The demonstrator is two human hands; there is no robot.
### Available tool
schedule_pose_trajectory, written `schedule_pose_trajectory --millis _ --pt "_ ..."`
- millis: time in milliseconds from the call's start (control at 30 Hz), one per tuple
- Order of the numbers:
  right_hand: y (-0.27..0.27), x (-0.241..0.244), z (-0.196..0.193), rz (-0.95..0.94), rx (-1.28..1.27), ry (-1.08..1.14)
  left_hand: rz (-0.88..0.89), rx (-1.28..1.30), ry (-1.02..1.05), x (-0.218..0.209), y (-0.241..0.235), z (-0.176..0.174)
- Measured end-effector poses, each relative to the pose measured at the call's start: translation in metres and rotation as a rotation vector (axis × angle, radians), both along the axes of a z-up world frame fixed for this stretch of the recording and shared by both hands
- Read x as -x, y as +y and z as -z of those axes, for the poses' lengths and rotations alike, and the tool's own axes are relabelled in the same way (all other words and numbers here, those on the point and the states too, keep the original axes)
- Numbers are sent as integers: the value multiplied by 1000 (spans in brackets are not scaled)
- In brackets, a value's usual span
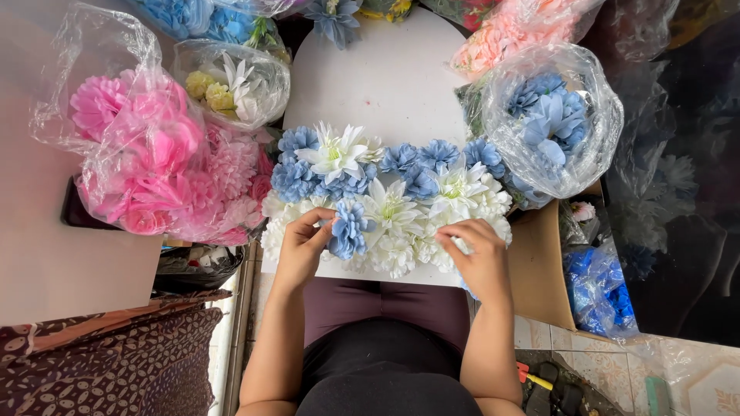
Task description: Arrange artificial flowers on a white base to create a decorative floral display.
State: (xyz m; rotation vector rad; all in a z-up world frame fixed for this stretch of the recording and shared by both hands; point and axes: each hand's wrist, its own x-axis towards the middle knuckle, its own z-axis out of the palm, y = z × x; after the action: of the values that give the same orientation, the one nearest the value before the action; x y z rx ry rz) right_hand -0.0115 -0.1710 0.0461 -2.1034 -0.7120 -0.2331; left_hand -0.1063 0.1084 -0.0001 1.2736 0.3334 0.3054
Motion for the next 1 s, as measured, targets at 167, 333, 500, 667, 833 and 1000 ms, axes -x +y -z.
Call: schedule_pose_trajectory --millis 167,333,500,667,833,1000 --pt "35 18 14 -80 270 -123 123 342 -86 -6 -7 -28" --pt "52 25 28 -62 594 -44 233 245 -40 -12 -19 -12" --pt "51 21 44 -76 504 15 211 172 85 -17 -26 6" --pt "45 14 49 -78 191 79 203 204 99 -19 -29 8" --pt "16 5 25 55 -167 255 196 152 102 -13 -35 -7" --pt "-13 -4 29 378 -676 328 388 -398 179 -5 -57 -11"
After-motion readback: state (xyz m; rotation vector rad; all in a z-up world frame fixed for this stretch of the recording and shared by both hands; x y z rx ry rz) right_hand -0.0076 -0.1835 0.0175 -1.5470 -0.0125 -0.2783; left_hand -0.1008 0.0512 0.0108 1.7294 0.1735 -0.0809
